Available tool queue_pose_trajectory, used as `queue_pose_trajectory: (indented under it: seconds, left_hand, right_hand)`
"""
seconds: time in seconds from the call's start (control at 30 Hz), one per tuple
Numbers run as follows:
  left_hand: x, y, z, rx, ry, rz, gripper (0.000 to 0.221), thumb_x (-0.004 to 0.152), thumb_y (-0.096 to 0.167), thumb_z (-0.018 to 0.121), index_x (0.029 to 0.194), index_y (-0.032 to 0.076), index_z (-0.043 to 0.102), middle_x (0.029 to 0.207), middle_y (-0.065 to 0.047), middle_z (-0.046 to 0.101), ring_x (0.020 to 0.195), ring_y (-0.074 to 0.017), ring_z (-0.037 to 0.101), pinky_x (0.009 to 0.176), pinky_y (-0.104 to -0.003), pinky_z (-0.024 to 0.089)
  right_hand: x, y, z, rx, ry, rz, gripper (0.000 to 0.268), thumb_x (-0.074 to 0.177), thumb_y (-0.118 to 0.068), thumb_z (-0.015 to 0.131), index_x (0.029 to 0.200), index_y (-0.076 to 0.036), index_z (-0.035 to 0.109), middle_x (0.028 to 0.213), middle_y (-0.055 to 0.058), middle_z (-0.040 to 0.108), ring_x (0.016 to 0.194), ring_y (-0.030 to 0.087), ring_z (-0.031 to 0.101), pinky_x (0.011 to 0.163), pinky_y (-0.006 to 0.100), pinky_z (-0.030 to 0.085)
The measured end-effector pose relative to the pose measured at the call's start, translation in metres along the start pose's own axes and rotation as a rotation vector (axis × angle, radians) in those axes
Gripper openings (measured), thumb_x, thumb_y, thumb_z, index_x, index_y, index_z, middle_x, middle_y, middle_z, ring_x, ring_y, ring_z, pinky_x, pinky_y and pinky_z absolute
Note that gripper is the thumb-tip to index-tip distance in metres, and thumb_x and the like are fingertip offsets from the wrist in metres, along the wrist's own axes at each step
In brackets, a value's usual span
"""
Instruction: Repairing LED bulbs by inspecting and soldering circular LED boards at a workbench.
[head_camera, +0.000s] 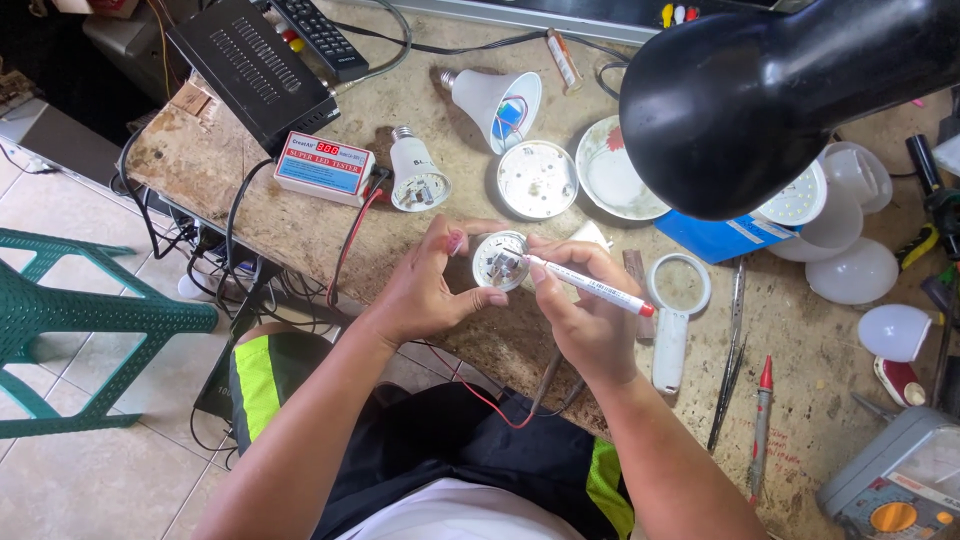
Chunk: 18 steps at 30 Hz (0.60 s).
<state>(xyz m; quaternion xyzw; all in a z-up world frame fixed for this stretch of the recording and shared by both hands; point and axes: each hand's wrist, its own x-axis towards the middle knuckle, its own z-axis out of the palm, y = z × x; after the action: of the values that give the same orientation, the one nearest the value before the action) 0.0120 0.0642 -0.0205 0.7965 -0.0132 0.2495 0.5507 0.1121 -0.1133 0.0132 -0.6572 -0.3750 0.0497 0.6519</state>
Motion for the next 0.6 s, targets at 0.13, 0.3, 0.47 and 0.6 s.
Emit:
queue_pose_trajectory:
  seconds: [0.13, 0.3, 0.47, 0.6]
  left_hand:
    - [-0.0040, -0.0017, -0.0005, -0.020, -0.005, -0.010, 0.056, 0.079, 0.027, 0.089, 0.095, 0.008, 0.038, 0.127, -0.025, 0.068, 0.109, -0.0450, 0.069, 0.093, -0.051, 0.049]
    - [-0.0024, 0.0046, -0.0014, -0.046, -0.017, -0.028, 0.053, 0.082, 0.025, 0.087, 0.095, 0.008, 0.038, 0.128, -0.026, 0.067, 0.113, -0.0460, 0.067, 0.094, -0.051, 0.049]
    - [-0.0019, 0.0073, -0.0020, -0.050, -0.034, -0.030, 0.052, 0.082, 0.025, 0.086, 0.094, 0.008, 0.038, 0.128, -0.026, 0.067, 0.113, -0.0463, 0.067, 0.094, -0.051, 0.049]
    - [-0.0013, 0.0060, -0.0030, -0.038, -0.038, -0.033, 0.051, 0.083, 0.025, 0.085, 0.094, 0.008, 0.038, 0.128, -0.026, 0.067, 0.114, -0.0466, 0.067, 0.094, -0.052, 0.049]
  right_hand:
    - [-0.0007, 0.0015, -0.0005, -0.036, -0.005, 0.003, 0.014, 0.090, -0.005, 0.074, 0.093, 0.007, 0.066, 0.096, 0.025, 0.074, 0.112, 0.043, 0.070, 0.094, 0.051, 0.058]
    - [-0.0033, 0.0035, 0.0003, -0.026, 0.001, 0.019, 0.014, 0.090, -0.004, 0.074, 0.093, 0.007, 0.066, 0.096, 0.024, 0.074, 0.112, 0.042, 0.070, 0.093, 0.050, 0.059]
    - [-0.0029, 0.0037, -0.0005, -0.039, 0.011, 0.029, 0.014, 0.090, -0.004, 0.075, 0.091, 0.007, 0.067, 0.096, 0.024, 0.074, 0.111, 0.041, 0.071, 0.092, 0.050, 0.059]
    - [-0.0035, 0.0050, -0.0009, -0.052, 0.008, 0.025, 0.014, 0.090, -0.004, 0.075, 0.091, 0.008, 0.067, 0.095, 0.025, 0.074, 0.110, 0.042, 0.071, 0.091, 0.049, 0.059]
